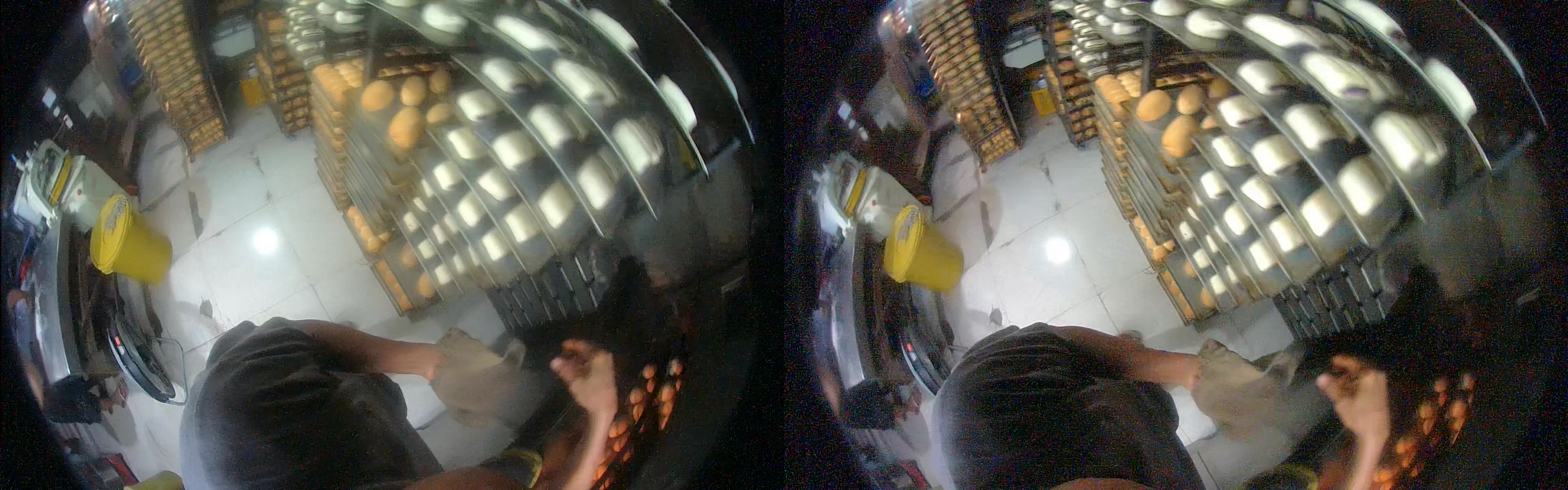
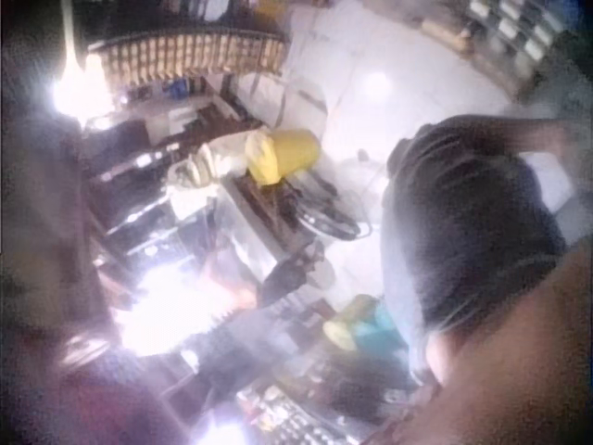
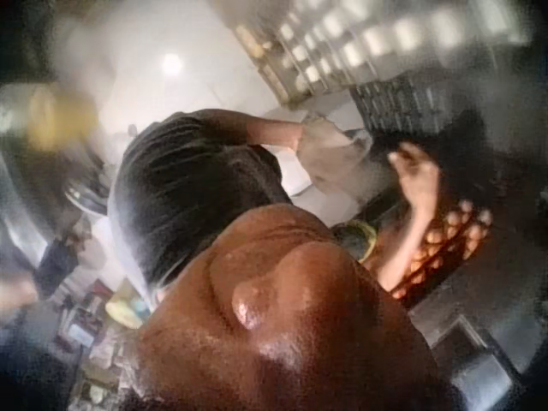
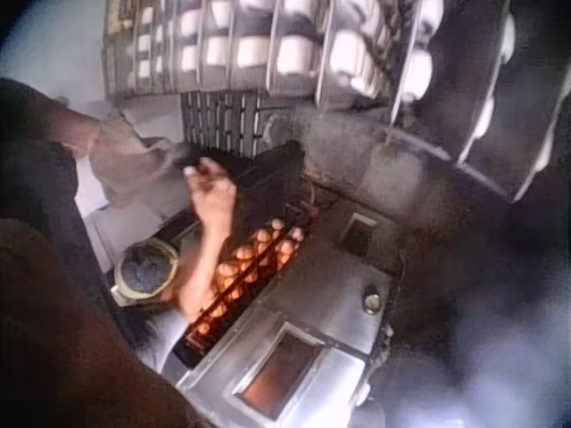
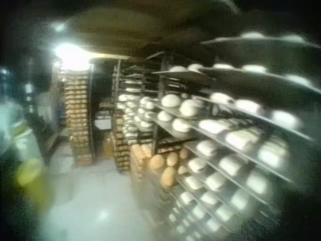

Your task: The person moves trays of bread dough from proofing racks into an industrial oven and retrieves baked bread using a cloth and a paddle.

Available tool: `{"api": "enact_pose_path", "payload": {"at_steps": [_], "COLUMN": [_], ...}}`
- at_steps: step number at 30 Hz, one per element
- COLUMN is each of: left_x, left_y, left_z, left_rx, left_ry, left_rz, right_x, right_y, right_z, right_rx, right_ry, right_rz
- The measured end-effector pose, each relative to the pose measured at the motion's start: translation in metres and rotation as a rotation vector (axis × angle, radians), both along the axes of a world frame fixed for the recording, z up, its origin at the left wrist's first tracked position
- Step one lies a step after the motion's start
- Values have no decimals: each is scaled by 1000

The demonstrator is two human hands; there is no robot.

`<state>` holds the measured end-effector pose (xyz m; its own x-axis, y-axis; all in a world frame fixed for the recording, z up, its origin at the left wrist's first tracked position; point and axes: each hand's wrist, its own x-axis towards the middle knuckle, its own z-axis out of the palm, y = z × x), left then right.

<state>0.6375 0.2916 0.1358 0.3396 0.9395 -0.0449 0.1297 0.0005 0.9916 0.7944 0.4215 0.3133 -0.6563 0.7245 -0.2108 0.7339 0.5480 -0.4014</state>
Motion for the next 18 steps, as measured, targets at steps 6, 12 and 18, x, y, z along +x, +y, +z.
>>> {"api": "enact_pose_path", "payload": {"at_steps": [6,12,18], "left_x": [-162,-347,-480], "left_y": [-115,-263,-342], "left_z": [27,-45,-169], "left_rx": [-43,-189,-240], "left_ry": [423,242,-1031], "left_rz": [63,510,879], "right_x": [-108,-330,-554], "right_y": [-119,-196,-195], "right_z": [-91,-198,-172], "right_rx": [-486,-727,-664], "right_ry": [181,594,867], "right_rz": [189,80,55]}}
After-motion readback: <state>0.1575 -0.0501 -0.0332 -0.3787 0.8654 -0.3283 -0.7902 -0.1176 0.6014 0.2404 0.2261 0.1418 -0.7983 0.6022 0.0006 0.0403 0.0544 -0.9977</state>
